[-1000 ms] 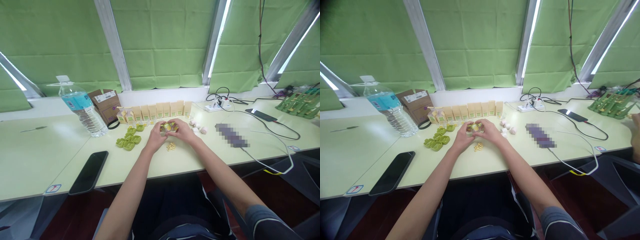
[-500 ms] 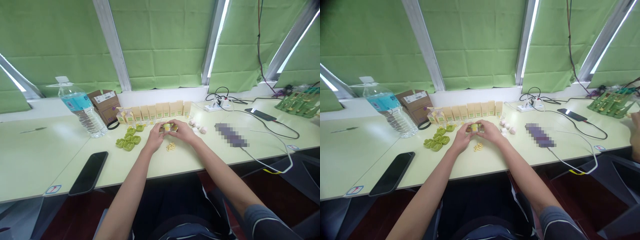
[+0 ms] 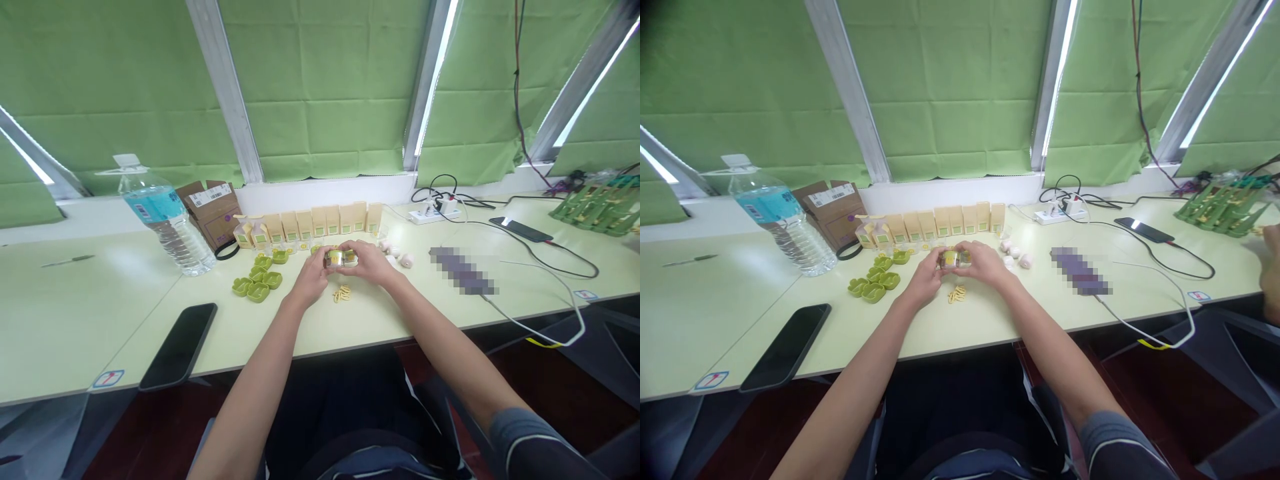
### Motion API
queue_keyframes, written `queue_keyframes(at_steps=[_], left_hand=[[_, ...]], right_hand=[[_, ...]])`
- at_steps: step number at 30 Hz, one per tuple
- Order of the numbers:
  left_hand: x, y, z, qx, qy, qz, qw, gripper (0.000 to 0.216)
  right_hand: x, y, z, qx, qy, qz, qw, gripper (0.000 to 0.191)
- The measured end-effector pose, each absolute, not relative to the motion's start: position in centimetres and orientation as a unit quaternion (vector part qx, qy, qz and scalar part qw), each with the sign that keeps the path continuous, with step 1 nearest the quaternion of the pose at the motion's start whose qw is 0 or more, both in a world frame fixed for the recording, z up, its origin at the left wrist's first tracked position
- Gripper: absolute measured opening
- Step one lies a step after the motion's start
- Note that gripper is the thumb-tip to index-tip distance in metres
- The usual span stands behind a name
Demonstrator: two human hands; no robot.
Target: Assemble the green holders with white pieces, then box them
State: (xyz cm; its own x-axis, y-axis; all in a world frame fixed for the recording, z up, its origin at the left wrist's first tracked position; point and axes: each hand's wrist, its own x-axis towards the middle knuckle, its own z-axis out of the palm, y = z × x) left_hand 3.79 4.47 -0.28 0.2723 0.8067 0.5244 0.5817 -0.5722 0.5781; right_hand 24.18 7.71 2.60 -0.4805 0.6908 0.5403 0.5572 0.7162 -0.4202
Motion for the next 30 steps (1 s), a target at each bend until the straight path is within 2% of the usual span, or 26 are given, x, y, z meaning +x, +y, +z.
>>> queue_keyframes(at_steps=[4,13,19,30], left_hand=[[3.8,4.4,-0.2,0.783,0.443,0.417,0.132,0.065],[4.3,3.6,0.7,0.757,0.453,0.446,0.15,0.047],[4.7,2.9,1.3,0.733,0.459,0.463,0.196,0.037],[4.7,3.5,0.9,0.693,0.45,0.488,0.281,0.031]], right_hand=[[24.3,7.9,2.4,-0.368,-0.854,0.087,0.358,0.044],[23.8,8.1,1.8,-0.359,-0.848,0.097,0.377,0.041],[23.9,7.7,2.1,-0.338,-0.849,0.122,0.386,0.039],[23.5,7.5,2.1,-0.327,-0.87,0.077,0.361,0.041]])
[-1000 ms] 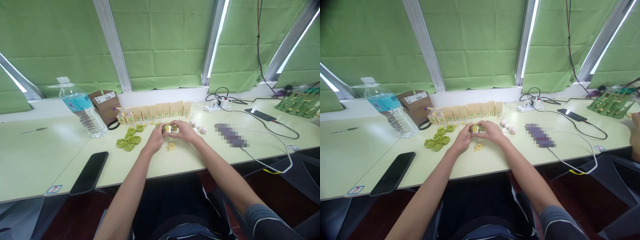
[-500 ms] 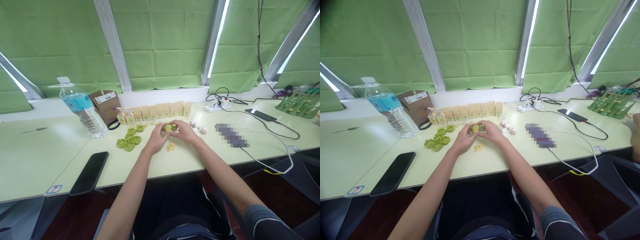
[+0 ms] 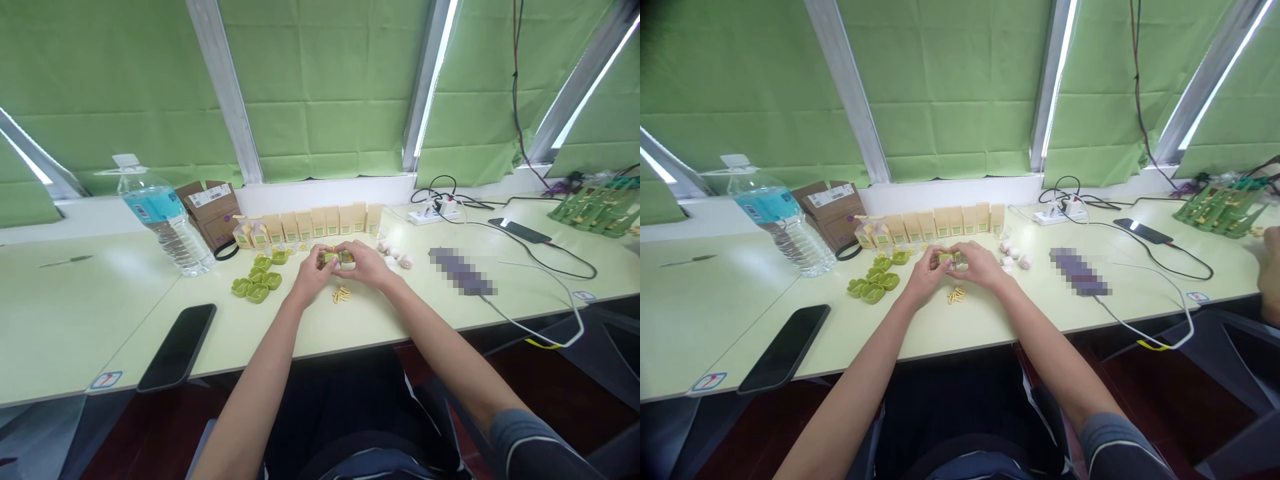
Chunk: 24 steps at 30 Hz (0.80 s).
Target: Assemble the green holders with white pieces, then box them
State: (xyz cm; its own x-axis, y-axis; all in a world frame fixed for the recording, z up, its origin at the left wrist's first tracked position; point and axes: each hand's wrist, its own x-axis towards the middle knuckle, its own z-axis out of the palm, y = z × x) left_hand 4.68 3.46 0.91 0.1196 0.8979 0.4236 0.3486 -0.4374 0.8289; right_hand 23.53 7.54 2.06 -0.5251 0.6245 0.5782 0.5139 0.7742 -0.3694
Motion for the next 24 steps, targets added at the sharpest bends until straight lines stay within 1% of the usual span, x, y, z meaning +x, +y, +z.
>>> queue_keyframes(at_steps=[3,6,10,12,19,24], left_hand=[[4.6,4.0,0.6,0.686,0.455,0.503,0.262,0.029],[4.2,4.6,0.5,0.662,0.487,0.532,0.203,0.024],[3.6,5.0,0.6,0.61,0.541,0.571,0.091,0.019],[3.4,4.9,0.7,0.577,0.58,0.572,0.058,0.02],[2.6,5.3,0.4,0.533,0.665,0.52,0.054,0.024],[1.8,6.1,-0.3,0.542,0.696,0.463,0.087,0.024]], right_hand=[[23.4,7.9,1.7,-0.329,-0.871,0.081,0.354,0.045],[23.7,8.3,1.6,-0.332,-0.865,0.083,0.366,0.046],[24.2,8.7,1.6,-0.343,-0.842,0.103,0.403,0.031],[24.3,8.8,1.6,-0.345,-0.833,0.118,0.416,0.027],[24.0,8.4,1.7,-0.351,-0.83,0.135,0.412,0.019],[24.2,8.8,1.5,-0.382,-0.812,0.121,0.425,0.019]])
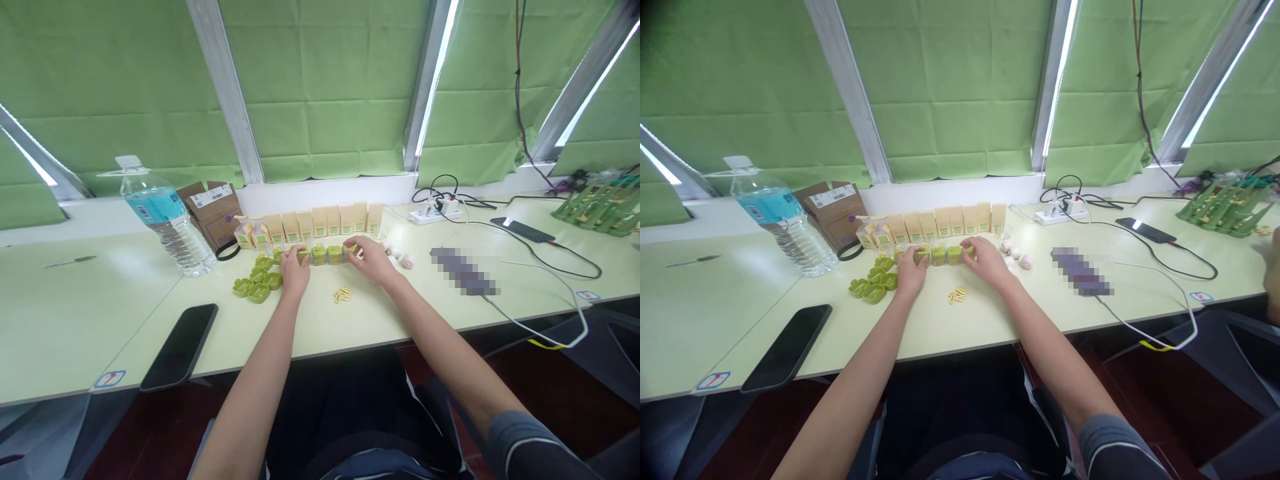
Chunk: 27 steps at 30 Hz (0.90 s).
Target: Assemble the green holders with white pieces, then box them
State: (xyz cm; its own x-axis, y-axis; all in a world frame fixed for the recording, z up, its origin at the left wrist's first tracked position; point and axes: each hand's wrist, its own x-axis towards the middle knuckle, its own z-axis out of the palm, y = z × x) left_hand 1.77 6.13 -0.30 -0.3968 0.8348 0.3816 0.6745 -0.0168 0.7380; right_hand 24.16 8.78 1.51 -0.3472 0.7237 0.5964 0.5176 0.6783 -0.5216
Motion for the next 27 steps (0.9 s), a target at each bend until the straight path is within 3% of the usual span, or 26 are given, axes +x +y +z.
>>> queue_keyframes(at_steps=[14,27], left_hand=[[1.28,6.57,-0.83,0.548,0.697,0.449,0.111,0.019],[1.25,6.86,-1.27,0.581,0.669,0.451,0.105,0.027]], right_hand=[[24.4,9.38,1.11,-0.449,-0.784,0.125,0.41,0.021],[24.57,9.38,1.34,-0.55,-0.773,0.092,0.301,0.032]])
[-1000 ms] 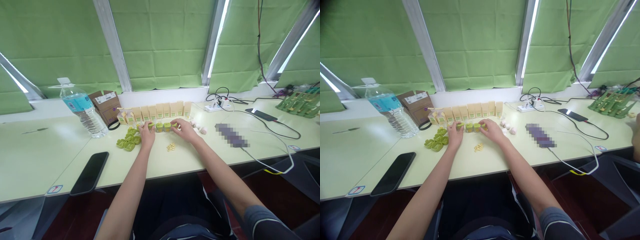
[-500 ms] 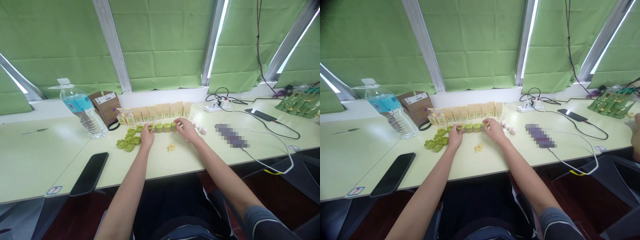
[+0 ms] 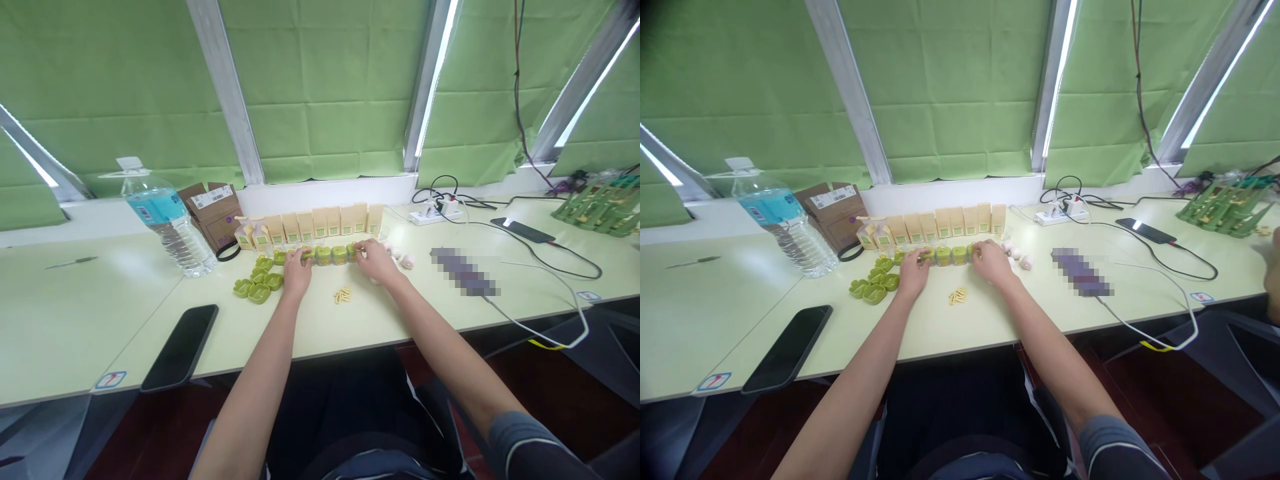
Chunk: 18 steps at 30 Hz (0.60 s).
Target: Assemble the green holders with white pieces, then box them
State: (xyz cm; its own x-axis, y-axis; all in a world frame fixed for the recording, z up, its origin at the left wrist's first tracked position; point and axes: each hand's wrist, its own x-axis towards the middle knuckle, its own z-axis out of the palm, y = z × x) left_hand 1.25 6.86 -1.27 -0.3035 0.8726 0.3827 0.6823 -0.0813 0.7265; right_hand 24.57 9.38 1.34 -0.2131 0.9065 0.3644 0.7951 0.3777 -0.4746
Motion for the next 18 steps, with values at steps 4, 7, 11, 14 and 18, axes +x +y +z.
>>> queue_keyframes(at_steps=[4,7,11,14,18], left_hand=[[1.44,6.89,-1.55,0.616,0.632,0.452,0.125,0.034],[1.61,6.77,-1.6,0.63,0.616,0.451,0.142,0.039],[1.72,6.62,-1.53,0.63,0.619,0.448,0.139,0.04],[1.78,6.53,-1.41,0.63,0.626,0.44,0.129,0.041],[1.86,6.43,-1.26,0.626,0.628,0.444,0.127,0.041]], right_hand=[[24.83,9.55,1.28,-0.573,-0.764,0.075,0.288,0.033],[25.05,9.86,0.95,-0.572,-0.763,0.059,0.295,0.032],[25.11,10.02,0.56,-0.556,-0.768,0.045,0.315,0.029],[24.96,9.88,0.53,-0.556,-0.763,0.038,0.327,0.029],[24.65,9.59,0.89,-0.535,-0.766,0.048,0.353,0.03]])
